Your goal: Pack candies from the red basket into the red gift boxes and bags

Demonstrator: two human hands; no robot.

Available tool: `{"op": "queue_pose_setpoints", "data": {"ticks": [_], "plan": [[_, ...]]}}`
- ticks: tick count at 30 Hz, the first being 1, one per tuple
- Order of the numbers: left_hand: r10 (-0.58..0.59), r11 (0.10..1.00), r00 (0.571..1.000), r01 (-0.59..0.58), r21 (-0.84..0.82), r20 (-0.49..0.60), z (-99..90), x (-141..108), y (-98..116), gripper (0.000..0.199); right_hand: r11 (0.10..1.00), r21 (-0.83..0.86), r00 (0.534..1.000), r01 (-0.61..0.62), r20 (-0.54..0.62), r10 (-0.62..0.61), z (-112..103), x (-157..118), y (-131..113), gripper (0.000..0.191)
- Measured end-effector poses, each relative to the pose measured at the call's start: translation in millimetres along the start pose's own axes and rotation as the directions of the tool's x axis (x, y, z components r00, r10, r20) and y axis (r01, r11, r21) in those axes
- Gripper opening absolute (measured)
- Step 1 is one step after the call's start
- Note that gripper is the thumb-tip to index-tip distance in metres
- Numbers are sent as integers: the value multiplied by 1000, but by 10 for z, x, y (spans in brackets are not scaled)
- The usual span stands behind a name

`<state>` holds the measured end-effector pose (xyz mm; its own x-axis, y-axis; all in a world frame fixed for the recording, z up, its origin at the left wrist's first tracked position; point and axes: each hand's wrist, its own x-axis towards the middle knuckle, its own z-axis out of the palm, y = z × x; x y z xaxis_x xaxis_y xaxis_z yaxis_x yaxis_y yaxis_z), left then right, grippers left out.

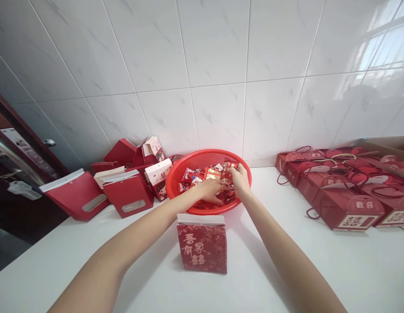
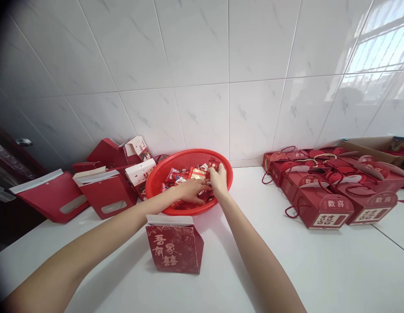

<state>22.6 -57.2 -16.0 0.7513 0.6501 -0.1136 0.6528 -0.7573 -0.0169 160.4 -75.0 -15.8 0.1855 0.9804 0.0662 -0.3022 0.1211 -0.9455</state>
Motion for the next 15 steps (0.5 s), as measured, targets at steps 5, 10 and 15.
{"op": "queue_pose_setpoints", "data": {"ticks": [5, 10, 15], "plan": [[-203, 971, 979, 199, 130, 21, -52, -9, -37, 23, 1000, 31, 1000, -3, -15, 4, 16, -16, -16, 16], [-378, 926, 920, 376, -38, -104, -75, -36, -213, 29, 998, 65, 999, -5, -42, 7, 37, -7, -18, 17], [-409, 899, 893, 360, -250, -187, -55, 3, -348, 33, 997, 78, 999, -6, -43, 9, 36, 5, -5, 17]]}}
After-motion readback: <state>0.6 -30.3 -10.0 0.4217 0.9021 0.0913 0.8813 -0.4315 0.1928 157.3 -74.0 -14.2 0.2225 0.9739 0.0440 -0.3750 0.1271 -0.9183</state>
